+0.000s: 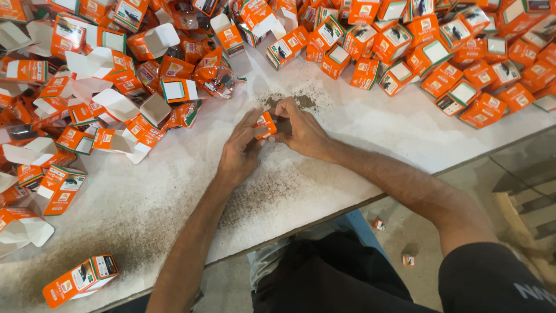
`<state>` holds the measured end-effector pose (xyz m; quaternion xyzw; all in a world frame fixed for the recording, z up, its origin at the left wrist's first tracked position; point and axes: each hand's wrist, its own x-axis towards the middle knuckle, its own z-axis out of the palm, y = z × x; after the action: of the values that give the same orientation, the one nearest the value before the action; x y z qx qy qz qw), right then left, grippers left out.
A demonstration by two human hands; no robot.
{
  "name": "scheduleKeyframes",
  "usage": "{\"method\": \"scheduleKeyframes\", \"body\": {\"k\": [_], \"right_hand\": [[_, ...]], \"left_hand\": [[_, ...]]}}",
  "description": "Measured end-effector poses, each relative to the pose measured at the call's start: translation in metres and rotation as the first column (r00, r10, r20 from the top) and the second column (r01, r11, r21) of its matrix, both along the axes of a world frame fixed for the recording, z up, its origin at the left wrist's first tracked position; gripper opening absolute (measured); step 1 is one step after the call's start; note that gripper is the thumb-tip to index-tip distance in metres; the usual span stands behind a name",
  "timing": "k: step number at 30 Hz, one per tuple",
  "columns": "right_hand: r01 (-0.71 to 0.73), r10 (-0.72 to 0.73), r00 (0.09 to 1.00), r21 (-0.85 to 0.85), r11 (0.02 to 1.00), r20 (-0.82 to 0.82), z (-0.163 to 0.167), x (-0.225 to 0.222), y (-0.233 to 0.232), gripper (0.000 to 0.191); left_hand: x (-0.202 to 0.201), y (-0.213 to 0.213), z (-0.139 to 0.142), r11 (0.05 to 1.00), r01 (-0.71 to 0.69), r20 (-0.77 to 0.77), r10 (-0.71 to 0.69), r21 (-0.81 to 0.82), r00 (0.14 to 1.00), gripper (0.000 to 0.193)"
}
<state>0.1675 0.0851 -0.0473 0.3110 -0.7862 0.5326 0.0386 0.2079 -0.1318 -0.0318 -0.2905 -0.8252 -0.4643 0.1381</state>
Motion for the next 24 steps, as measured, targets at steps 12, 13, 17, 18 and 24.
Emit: {"method": "scheduleKeyframes", "body": {"k": [12, 13, 17, 18, 24], "right_hand": [[0.037, -0.029, 0.993, 0.067, 0.997, -0.112, 0.0, -0.001, -0.001, 0.064], [0.033, -0.029, 0.997, 0.062, 0.998, -0.073, 0.001, 0.0, -0.001, 0.064], [0.041, -0.034, 0.996, 0.082, 0.996, -0.085, 0.008, 0.003, -0.003, 0.066], [0.047, -0.035, 0.992, 0.099, 0.994, -0.12, 0.01, 0.004, -0.003, 0.068], [-0.021, 0.092, 0.951, 0.235, 0.972, -0.295, 0.01, -0.001, 0.002, 0.068]], "left_hand": [[0.003, 0.001, -0.004, 0.996, -0.09, -0.077, 0.088, -0.015, 0.993, 0.025], [0.004, 0.003, -0.004, 0.995, -0.099, -0.099, 0.096, -0.019, 0.99, 0.023], [0.007, 0.007, -0.002, 0.98, -0.171, -0.166, 0.154, -0.097, 0.974, 0.02], [0.008, 0.007, -0.002, 0.98, -0.172, -0.181, 0.152, -0.104, 0.972, 0.019], [0.003, -0.006, -0.001, 0.976, -0.193, -0.252, 0.163, -0.098, 0.954, 0.034]]}}
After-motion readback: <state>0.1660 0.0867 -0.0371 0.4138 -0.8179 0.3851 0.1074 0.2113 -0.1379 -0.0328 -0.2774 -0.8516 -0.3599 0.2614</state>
